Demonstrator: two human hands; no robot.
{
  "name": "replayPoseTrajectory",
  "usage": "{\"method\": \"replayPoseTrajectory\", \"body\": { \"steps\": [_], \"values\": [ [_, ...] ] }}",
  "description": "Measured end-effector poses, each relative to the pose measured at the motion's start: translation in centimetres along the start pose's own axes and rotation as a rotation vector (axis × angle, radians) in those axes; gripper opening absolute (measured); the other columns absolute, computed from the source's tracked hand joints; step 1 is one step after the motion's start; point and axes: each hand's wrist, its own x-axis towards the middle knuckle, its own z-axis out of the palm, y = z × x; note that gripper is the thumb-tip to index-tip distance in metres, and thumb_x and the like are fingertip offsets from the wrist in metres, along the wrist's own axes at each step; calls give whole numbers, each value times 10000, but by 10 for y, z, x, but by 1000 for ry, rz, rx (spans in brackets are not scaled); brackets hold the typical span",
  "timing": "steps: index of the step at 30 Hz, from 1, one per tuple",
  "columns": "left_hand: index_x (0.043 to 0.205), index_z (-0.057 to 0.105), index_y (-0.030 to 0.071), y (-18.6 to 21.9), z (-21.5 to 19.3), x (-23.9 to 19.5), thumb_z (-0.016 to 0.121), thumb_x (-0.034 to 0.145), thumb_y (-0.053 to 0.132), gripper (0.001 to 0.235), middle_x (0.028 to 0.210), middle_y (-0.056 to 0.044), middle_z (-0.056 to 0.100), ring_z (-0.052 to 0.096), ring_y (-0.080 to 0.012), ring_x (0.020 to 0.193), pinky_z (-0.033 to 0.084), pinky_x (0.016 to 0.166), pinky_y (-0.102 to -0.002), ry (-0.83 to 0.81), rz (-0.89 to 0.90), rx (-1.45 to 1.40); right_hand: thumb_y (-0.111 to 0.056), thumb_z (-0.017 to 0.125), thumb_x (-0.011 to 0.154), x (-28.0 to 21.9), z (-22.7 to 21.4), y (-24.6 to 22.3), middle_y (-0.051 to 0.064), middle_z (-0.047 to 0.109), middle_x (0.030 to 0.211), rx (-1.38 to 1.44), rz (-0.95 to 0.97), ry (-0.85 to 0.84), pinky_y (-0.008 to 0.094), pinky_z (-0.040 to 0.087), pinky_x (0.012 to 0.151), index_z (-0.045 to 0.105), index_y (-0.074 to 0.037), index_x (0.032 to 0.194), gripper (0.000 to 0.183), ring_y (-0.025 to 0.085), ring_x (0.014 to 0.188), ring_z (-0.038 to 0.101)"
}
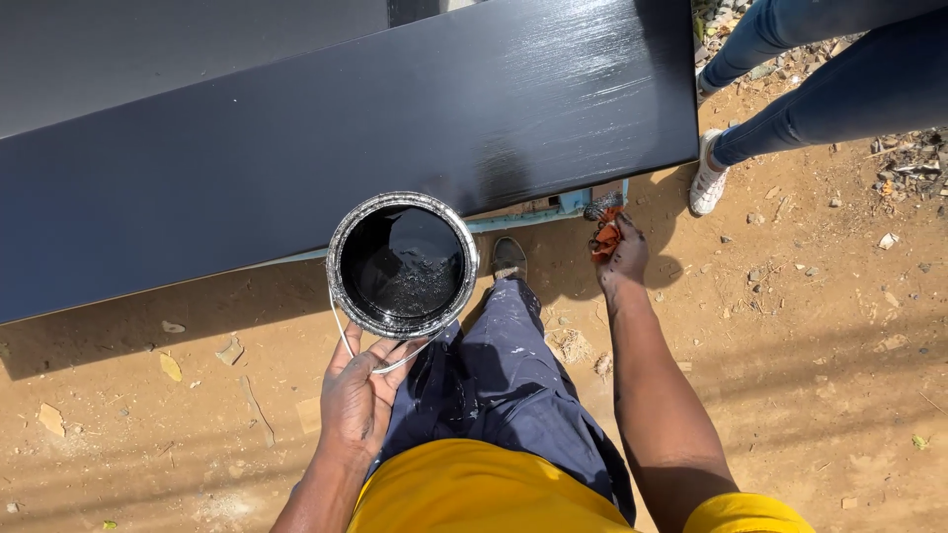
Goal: The person holds a paint can in the left hand and uses a sponge in the right hand to apply black paint to a long, flat wooden board. The person repeatedly dips the sponge into the can and spreads the paint along the surface of the board.
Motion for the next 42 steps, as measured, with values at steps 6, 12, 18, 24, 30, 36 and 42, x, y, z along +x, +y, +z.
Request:
{"method": "replayPoseTrajectory", "body": {
  "steps": [6, 12, 18, 24, 30, 36, 42],
  "values": [
    [1616, 280, 93, -16, 24, 1, 372, 815, -109, 831, 1397, -406, 546, 622, -488, 1197, 488, 1091, -472, -63, 2, -22, -257, 656, 991, 77, -40, -72, 45, 601, 893, 245, 89, 66, 276, 483, 599, 626, -148, 1042, 124, 177, 755, 564],
    [1585, 340, 62, -26, 38, -1, 335, 812, -138, 798, 1328, -444, 559, 629, -504, 1138, 503, 1067, -458, -40, 10, -60, -202, 809, 865, 92, -30, -80, 89, 638, 1002, 216, 174, -47, 288, 521, 603, 644, -104, 1143, 337, 211, 846, 600],
    [1588, 315, 47, -28, 28, -1, 328, 823, -142, 788, 1335, -451, 537, 611, -520, 1154, 479, 1103, -508, -29, 55, -98, -199, 711, 974, 70, -17, -39, 82, 666, 908, 110, 287, -135, 321, 526, 607, 678, -107, 1073, 140, 217, 780, 602],
    [1571, 366, 72, -19, 5, -4, 328, 829, -159, 777, 1422, -374, 513, 563, -515, 1272, 464, 1115, -536, 13, 85, -162, -123, 589, 1022, 40, 11, 39, 122, 654, 991, 56, 361, -333, 345, 589, 627, 552, -110, 1337, 318, 213, 788, 640],
    [1563, 374, 67, -2, -35, -5, 323, 832, -171, 770, 1429, -362, 516, 559, -515, 1288, 458, 1116, -535, 51, 80, -197, -135, 675, 978, -5, 54, 109, 139, 711, 929, -30, 428, -337, 367, 609, 572, 628, -85, 1192, 225, 219, 721, 674],
    [1612, 258, 49, 11, -96, 1, 335, 845, -148, 795, 1331, -415, 559, 607, -506, 1229, 490, 1098, -518, 35, 102, -193, -68, 658, 961, -59, 108, 197, 213, 763, 1016, -104, 546, -241, 359, 621, 700, 652, -67, 1299, 338, 238, 844, 746],
    [1572, 366, 73, 36, -129, -1, 427, 838, -144, 767, 1421, -297, 558, 625, -455, 1184, 497, 1077, -483, 140, 77, -183, -84, 675, 969, -142, 177, 258, 180, 778, 885, -418, 568, -252, 397, 633, 529, 647, -22, 1105, 152, 257, 717, 760]
  ]
}}
